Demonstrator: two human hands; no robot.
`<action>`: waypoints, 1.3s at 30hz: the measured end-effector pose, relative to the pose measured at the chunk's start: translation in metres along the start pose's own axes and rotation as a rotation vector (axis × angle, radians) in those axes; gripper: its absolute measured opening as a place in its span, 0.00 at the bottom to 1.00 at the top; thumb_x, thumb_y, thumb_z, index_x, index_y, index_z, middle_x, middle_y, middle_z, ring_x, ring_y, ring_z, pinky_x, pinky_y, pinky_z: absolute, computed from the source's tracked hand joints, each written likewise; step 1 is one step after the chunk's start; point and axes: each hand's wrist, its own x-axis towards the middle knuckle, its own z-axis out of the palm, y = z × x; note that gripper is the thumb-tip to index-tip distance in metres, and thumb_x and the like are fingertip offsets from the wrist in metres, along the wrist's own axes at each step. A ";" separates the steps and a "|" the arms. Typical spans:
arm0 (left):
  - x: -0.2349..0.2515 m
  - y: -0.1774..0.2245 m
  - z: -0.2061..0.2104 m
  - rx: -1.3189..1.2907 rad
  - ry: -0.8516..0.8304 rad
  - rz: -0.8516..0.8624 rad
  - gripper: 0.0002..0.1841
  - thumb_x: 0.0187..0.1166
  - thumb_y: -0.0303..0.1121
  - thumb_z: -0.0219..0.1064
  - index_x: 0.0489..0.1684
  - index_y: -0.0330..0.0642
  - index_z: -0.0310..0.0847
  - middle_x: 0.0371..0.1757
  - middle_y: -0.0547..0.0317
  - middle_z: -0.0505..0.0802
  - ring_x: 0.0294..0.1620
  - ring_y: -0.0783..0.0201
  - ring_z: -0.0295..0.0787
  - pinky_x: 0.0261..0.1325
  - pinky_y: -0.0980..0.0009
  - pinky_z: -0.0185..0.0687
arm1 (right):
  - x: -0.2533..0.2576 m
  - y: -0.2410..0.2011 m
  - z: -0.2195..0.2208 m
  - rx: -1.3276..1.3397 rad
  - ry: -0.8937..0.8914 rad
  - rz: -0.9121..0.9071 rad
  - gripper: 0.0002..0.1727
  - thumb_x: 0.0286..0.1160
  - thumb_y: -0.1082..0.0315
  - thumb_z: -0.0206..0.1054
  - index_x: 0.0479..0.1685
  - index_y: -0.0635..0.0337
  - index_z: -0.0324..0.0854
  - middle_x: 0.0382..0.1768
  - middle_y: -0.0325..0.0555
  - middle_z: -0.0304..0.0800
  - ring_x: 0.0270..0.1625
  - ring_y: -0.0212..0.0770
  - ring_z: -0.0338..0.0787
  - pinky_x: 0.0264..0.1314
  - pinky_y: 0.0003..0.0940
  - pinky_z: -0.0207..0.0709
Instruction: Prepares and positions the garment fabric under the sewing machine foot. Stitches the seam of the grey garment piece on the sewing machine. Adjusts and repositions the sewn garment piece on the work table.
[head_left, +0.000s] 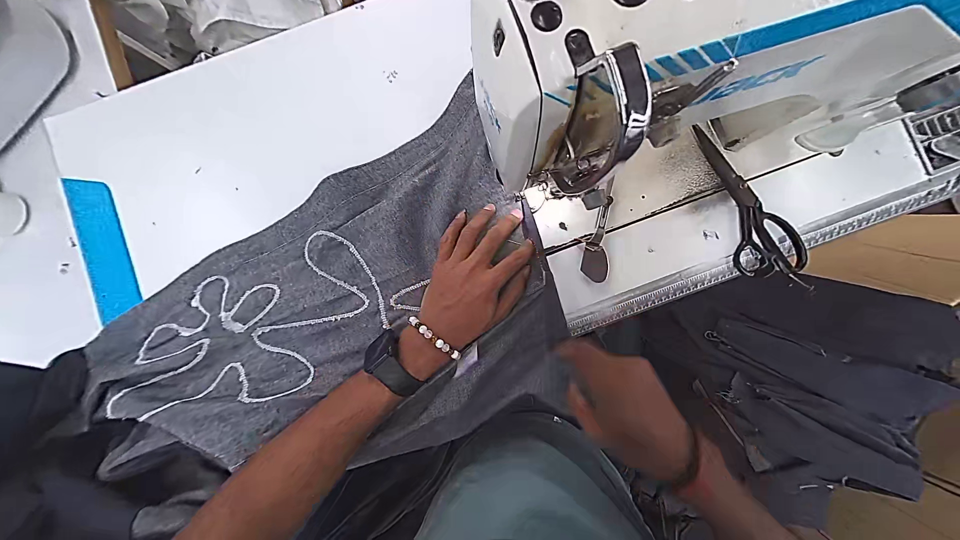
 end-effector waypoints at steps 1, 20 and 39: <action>0.001 0.001 0.001 0.009 0.012 0.000 0.20 0.88 0.49 0.55 0.69 0.62 0.88 0.87 0.59 0.76 0.92 0.47 0.59 0.92 0.40 0.47 | -0.010 -0.005 0.014 -0.066 -0.044 -0.073 0.11 0.71 0.70 0.62 0.49 0.54 0.83 0.30 0.41 0.87 0.19 0.41 0.85 0.13 0.40 0.77; 0.020 -0.013 -0.009 0.035 0.106 -0.029 0.18 0.87 0.42 0.59 0.68 0.50 0.86 0.74 0.60 0.87 0.76 0.53 0.80 0.72 0.50 0.71 | 0.120 0.000 0.017 -0.131 0.326 0.351 0.13 0.80 0.56 0.66 0.54 0.49 0.90 0.32 0.39 0.92 0.29 0.42 0.88 0.26 0.45 0.78; 0.030 -0.044 -0.011 0.113 0.126 0.157 0.17 0.87 0.41 0.58 0.66 0.59 0.89 0.68 0.56 0.90 0.73 0.47 0.80 0.75 0.49 0.67 | 0.134 0.005 0.019 -0.378 0.252 0.097 0.18 0.85 0.68 0.57 0.66 0.59 0.87 0.35 0.49 0.89 0.33 0.49 0.90 0.27 0.41 0.80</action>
